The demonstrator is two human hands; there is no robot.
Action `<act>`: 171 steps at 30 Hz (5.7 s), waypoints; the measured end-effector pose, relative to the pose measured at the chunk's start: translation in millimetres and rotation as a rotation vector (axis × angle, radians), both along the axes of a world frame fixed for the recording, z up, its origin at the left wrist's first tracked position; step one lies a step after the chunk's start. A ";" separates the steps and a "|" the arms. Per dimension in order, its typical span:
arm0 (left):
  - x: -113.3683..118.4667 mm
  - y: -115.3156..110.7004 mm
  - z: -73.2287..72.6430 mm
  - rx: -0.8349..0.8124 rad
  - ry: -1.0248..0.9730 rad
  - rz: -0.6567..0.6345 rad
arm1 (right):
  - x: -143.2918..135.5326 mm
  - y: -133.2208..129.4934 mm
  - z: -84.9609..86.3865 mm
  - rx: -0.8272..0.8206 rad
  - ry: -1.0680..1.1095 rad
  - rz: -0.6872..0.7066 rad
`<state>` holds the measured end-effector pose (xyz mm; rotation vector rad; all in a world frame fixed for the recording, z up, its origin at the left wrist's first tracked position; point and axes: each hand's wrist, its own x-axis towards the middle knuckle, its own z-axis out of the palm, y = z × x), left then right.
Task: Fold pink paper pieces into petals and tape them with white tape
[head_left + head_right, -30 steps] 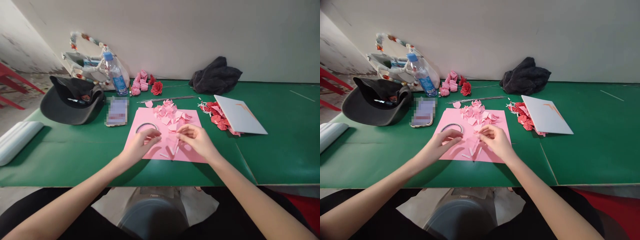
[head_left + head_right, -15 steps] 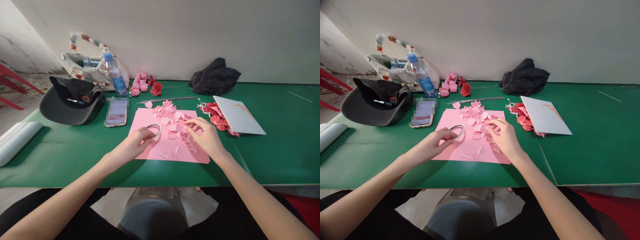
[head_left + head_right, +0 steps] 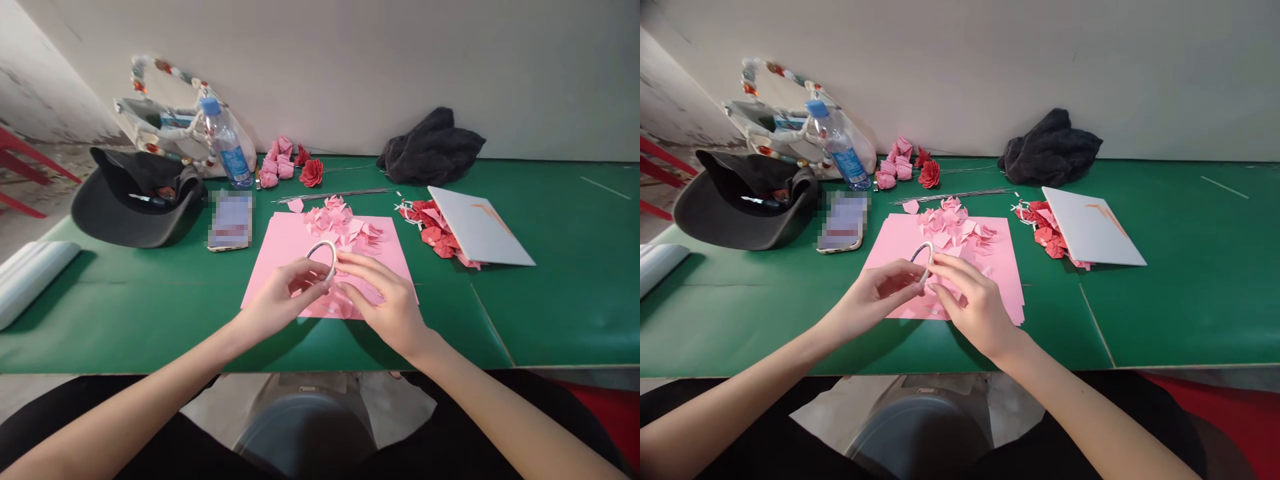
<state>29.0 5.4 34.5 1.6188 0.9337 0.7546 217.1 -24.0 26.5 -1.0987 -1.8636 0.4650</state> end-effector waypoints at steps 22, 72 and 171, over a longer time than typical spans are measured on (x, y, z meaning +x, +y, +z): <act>-2.7 -11.4 -10.6 0.802 0.321 0.045 | -6.9 0.5 -5.7 0.153 0.038 0.069; 12.7 -7.1 -10.3 -0.303 -0.205 0.110 | -7.1 5.2 -9.4 -0.475 0.569 -0.062; 3.9 4.7 -4.8 0.070 0.057 0.062 | -2.7 3.8 -20.3 0.017 -0.012 0.031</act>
